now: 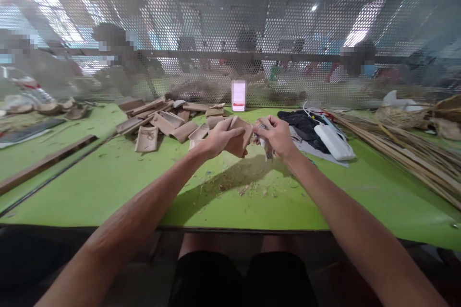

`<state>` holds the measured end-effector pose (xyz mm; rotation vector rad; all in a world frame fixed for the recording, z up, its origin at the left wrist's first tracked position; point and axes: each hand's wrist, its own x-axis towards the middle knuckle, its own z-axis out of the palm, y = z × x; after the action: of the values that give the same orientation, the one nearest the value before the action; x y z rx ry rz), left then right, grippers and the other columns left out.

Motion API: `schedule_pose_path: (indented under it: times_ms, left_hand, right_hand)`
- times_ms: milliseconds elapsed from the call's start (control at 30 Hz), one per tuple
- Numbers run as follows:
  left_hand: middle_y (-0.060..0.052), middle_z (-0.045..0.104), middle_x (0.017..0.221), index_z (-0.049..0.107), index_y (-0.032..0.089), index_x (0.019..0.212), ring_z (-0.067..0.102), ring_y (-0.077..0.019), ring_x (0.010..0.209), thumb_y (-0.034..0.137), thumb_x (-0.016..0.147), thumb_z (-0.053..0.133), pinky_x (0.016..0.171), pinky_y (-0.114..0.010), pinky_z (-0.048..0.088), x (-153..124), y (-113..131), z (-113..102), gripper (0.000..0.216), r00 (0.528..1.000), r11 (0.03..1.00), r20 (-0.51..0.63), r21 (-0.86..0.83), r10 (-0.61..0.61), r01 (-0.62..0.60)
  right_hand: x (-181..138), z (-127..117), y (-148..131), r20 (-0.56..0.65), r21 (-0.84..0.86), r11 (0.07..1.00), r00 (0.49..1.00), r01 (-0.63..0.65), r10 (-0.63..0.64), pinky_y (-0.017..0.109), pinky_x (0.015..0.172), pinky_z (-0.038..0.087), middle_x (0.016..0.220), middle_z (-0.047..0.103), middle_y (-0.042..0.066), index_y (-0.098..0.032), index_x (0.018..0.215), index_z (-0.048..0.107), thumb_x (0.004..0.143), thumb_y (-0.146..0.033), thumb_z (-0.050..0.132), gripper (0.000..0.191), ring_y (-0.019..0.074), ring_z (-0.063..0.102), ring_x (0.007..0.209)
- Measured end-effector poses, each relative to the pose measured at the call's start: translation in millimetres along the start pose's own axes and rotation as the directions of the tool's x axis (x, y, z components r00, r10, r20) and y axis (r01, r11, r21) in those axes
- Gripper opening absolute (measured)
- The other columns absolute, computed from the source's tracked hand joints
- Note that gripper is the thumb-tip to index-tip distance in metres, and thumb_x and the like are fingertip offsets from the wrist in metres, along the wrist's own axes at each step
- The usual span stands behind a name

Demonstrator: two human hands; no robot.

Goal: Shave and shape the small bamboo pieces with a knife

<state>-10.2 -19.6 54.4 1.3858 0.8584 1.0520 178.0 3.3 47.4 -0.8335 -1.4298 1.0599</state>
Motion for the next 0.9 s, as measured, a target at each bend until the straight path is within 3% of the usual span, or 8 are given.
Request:
schedule_pose_path:
  times_ms: [200, 467, 667, 833, 900]
  left_hand:
    - [-0.011, 0.068, 0.093, 0.052, 0.016, 0.105, 0.068, -0.0199, 0.068, 0.031, 0.088, 0.067, 0.06, -0.038, 0.061, 1, -7, 2, 0.027, 0.998, 0.999, -0.032, -0.007, 0.051, -0.052]
    - [-0.004, 0.064, 0.089, 0.052, 0.018, 0.096, 0.065, -0.0164, 0.076, 0.038, 0.087, 0.068, 0.066, -0.029, 0.057, 9, -35, 5, 0.028, 0.985, 0.99, -0.095, 0.016, 0.144, -0.143]
    - [-0.006, 0.066, 0.092, 0.044, 0.021, 0.099, 0.069, -0.0213, 0.071, 0.043, 0.09, 0.064, 0.063, -0.04, 0.061, 7, -33, 6, 0.031, 0.999, 0.993, 0.017, -0.117, 0.029, -0.027]
    - [-0.005, 0.065, 0.091, 0.048, 0.02, 0.099, 0.067, -0.0184, 0.076, 0.045, 0.089, 0.065, 0.062, -0.03, 0.057, 9, -39, 2, 0.032, 0.995, 0.999, -0.093, 0.007, 0.04, -0.04]
    - [-0.005, 0.065, 0.093, 0.049, 0.019, 0.1, 0.066, -0.0179, 0.079, 0.046, 0.089, 0.064, 0.065, -0.029, 0.056, 9, -41, 1, 0.033, 0.994, 0.998, -0.085, 0.014, 0.066, -0.065]
  right_hand:
    - [-2, 1, 5, -0.04, 0.015, 1.0, 0.999, -0.008, 0.008, 0.03, 0.049, 0.054, 0.063, 0.062, -0.002, -0.022, 0.073, 0.053, 0.06, -0.044, 0.088, 0.043, 0.0146, 0.062, 0.05]
    - [-6, 0, 19, 0.065, -0.118, 0.992, 0.997, -0.036, 0.044, 0.027, 0.045, 0.053, 0.061, 0.062, -0.003, -0.021, 0.07, 0.053, 0.058, -0.046, 0.088, 0.044, 0.0158, 0.063, 0.05]
    - [-4, -8, 17, 0.034, -0.098, 0.995, 0.999, 0.022, -0.019, 0.029, 0.049, 0.056, 0.066, 0.062, -0.003, -0.021, 0.073, 0.056, 0.062, -0.046, 0.088, 0.042, 0.015, 0.063, 0.052]
    - [-5, -6, 21, 0.076, -0.174, 0.985, 0.997, 0.009, 0.004, 0.029, 0.047, 0.052, 0.064, 0.06, -0.002, -0.022, 0.073, 0.055, 0.067, -0.047, 0.084, 0.039, 0.0168, 0.064, 0.053]
    - [-5, -6, 18, 0.081, -0.232, 0.971, 0.996, 0.049, -0.031, 0.029, 0.049, 0.051, 0.064, 0.059, -0.002, -0.022, 0.072, 0.055, 0.069, -0.044, 0.082, 0.036, 0.0164, 0.063, 0.054]
